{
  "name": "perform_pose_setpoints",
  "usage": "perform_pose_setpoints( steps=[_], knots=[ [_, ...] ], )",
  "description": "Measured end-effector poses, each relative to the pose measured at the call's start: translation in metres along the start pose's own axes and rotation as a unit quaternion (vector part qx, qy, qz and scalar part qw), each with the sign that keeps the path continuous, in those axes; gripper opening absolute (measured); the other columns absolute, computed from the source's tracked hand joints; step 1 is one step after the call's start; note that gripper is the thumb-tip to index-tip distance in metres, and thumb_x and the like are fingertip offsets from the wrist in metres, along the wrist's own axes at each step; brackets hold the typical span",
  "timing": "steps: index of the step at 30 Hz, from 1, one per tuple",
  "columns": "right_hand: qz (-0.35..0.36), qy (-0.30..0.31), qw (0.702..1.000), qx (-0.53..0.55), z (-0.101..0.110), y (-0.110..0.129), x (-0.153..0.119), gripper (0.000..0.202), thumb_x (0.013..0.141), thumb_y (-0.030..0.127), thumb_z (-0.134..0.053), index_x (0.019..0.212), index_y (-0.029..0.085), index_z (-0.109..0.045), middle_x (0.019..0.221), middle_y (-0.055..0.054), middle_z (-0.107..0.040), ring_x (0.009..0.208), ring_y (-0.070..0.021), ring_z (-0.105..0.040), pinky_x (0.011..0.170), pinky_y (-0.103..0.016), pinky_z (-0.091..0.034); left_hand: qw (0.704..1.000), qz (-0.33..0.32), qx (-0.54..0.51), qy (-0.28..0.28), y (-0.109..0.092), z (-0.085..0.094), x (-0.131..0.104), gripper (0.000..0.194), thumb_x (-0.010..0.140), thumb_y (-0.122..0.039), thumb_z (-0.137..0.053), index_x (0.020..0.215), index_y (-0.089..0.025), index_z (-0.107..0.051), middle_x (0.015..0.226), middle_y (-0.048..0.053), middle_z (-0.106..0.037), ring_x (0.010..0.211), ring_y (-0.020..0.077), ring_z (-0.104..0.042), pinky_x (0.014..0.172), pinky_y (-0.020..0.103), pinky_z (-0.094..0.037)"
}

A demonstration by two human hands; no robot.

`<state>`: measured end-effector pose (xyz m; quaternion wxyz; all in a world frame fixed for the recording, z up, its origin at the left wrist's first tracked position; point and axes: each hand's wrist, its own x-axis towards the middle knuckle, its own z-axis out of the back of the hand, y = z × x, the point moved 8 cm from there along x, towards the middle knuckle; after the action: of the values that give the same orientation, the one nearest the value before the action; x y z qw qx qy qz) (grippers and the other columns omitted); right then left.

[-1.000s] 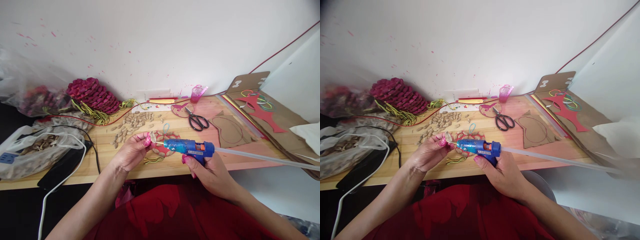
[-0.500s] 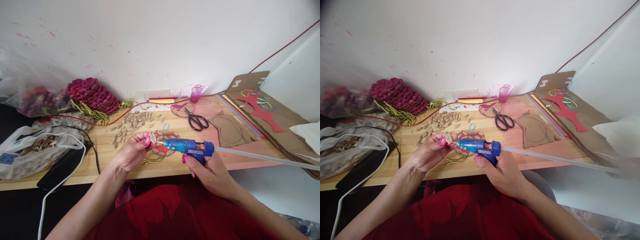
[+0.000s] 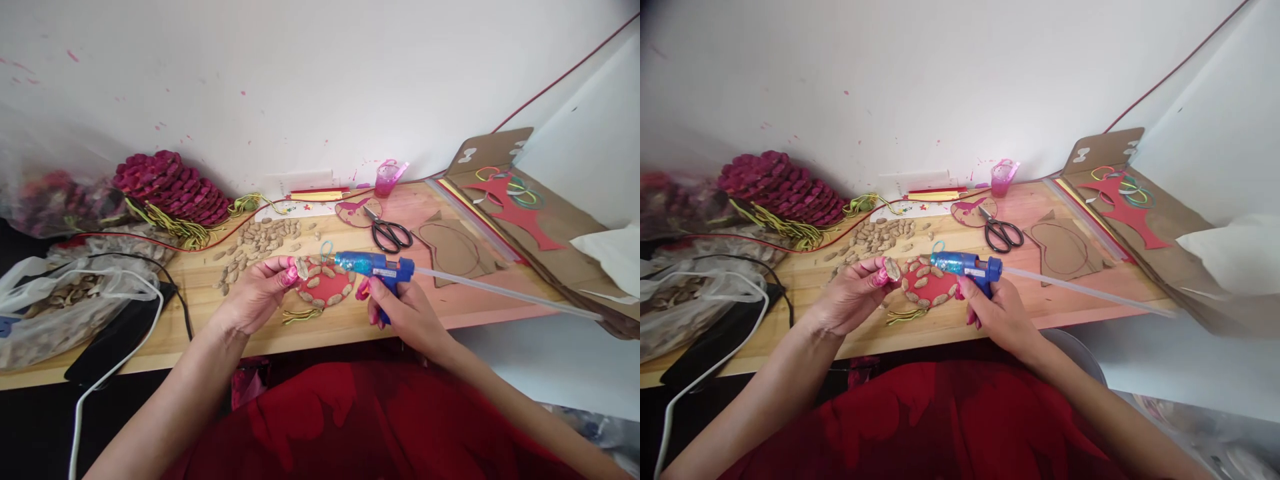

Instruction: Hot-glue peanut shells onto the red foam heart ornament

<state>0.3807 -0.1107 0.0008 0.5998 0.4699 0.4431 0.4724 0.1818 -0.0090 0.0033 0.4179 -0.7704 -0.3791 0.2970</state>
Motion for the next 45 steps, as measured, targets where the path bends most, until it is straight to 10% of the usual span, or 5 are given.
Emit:
perform_pose_setpoints(
  steps=[6, 14, 18, 25, 45],
  knots=[
    [-0.026, -0.064, 0.993, 0.093, 0.010, -0.024, 0.025, 0.055, 0.084, 0.073, -0.064, 0.084, 0.018, -0.066, 0.074, -0.006, -0.072, 0.059, -0.0158, -0.065, 0.054, -0.027, -0.052, 0.961, -0.084, 0.264, -0.024, -0.015, 0.005, 0.012, 0.021, 0.071, -0.034, -0.091, 0.085, -0.021, -0.082, 0.076, 0.002, -0.074, 0.068, 0.0142, -0.063, 0.066, 0.025, -0.051],
    [-0.020, -0.078, 0.992, 0.102, 0.006, -0.031, 0.035, 0.052, 0.082, 0.070, -0.067, 0.091, 0.019, -0.068, 0.082, -0.007, -0.077, 0.070, -0.0194, -0.072, 0.067, -0.032, -0.057, 0.696, -0.286, 0.649, 0.111, -0.011, -0.043, 0.010, 0.020, 0.097, -0.025, -0.059, 0.088, -0.022, -0.077, 0.089, 0.005, -0.066, 0.081, 0.0183, -0.060, 0.073, 0.030, -0.047],
    [-0.016, -0.076, 0.994, 0.076, 0.006, -0.030, 0.035, 0.047, 0.085, 0.066, -0.066, 0.091, 0.019, -0.069, 0.080, -0.006, -0.075, 0.071, -0.0198, -0.071, 0.064, -0.031, -0.055, 0.618, -0.304, 0.704, 0.174, 0.002, -0.049, 0.009, 0.024, 0.101, -0.023, -0.051, 0.099, -0.022, -0.075, 0.093, 0.007, -0.065, 0.084, 0.0206, -0.058, 0.075, 0.033, -0.045],
    [0.006, -0.072, 0.997, 0.037, 0.007, -0.027, 0.033, 0.041, 0.091, 0.060, -0.061, 0.086, 0.020, -0.069, 0.084, -0.006, -0.074, 0.077, -0.0202, -0.069, 0.073, -0.034, -0.055, 0.632, -0.261, 0.696, 0.218, 0.000, -0.056, 0.016, 0.022, 0.099, -0.027, -0.054, 0.099, -0.023, -0.075, 0.094, 0.008, -0.067, 0.086, 0.0240, -0.057, 0.082, 0.038, -0.047],
    [0.015, -0.077, 0.997, 0.014, 0.008, -0.023, 0.033, 0.038, 0.091, 0.056, -0.061, 0.082, 0.019, -0.067, 0.078, -0.004, -0.069, 0.072, -0.0175, -0.064, 0.069, -0.031, -0.051, 0.516, -0.279, 0.770, 0.252, 0.016, -0.061, 0.016, 0.023, 0.101, -0.019, -0.050, 0.112, -0.019, -0.070, 0.100, 0.009, -0.065, 0.093, 0.0268, -0.058, 0.084, 0.041, -0.047]
  ],
)
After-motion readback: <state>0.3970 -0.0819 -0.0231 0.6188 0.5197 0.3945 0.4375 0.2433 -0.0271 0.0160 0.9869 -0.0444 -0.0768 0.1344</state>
